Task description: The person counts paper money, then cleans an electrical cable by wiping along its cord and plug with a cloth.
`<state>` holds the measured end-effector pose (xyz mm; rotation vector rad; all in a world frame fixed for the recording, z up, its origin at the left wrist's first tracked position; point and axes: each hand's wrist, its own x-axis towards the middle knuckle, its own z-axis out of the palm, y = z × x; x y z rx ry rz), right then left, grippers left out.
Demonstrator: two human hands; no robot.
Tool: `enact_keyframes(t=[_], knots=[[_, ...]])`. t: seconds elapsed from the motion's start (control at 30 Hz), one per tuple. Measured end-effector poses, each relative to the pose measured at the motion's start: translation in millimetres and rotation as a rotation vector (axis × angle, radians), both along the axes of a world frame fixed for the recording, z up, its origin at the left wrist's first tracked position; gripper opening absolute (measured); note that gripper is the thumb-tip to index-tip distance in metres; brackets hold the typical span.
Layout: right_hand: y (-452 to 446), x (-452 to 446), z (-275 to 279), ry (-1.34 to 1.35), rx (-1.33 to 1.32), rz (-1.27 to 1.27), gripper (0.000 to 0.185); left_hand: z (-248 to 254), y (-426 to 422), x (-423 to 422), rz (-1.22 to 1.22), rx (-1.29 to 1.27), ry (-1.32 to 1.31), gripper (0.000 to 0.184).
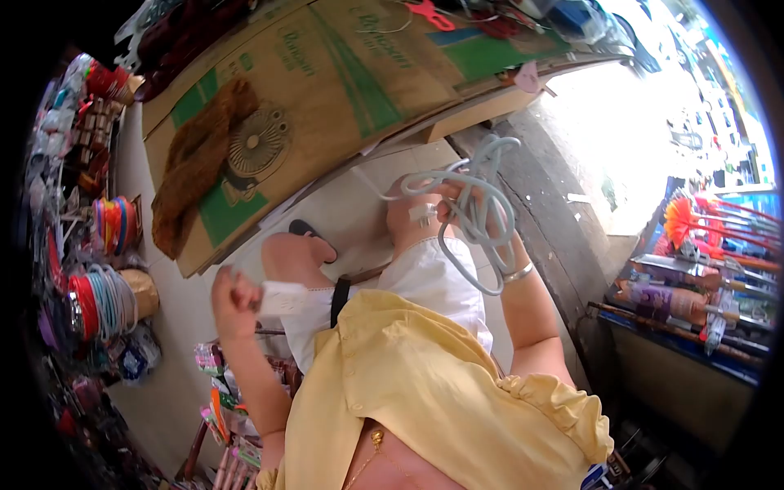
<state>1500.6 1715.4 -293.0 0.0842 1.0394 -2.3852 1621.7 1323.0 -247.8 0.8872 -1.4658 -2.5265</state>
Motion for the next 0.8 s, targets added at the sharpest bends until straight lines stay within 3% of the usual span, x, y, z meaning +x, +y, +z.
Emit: enact_keyframes(t=[0.03,0.1,0.2,0.3,0.33,0.37,0.43,0.8], knots=[[8,-1,-3,0.090,0.108,0.026,0.050,7,-5,8,0.072,-0.050,0.006,0.026],[17,-2,-6,0.074,0.069,-0.027,0.039,-4,-33,29,0.009,-0.143,0.113,0.027],[12,-2,3,0.214,0.631,-0.178,0.019,-4,-46,49,0.058,-0.086,0.128,0.026],[8,2,6,0.406,0.793,-0.192,0.020,-1,-52,59,0.049,-0.059,0.169,0.021],[7,5,12,0.472,1.073,-0.168,0.022,0,-53,61,0.051,-0.062,0.172,0.021],[4,9,18,0.475,1.072,-0.168,0.022,0,-54,62,0.076,-0.078,0.158,0.022],[-1,13,25,0.924,1.423,-0.157,0.024,1,-56,66,0.099,-0.093,0.146,0.022],[-19,15,19,0.830,1.366,-0.122,0.012,-13,-83,91,0.220,-0.057,0.170,0.026]])
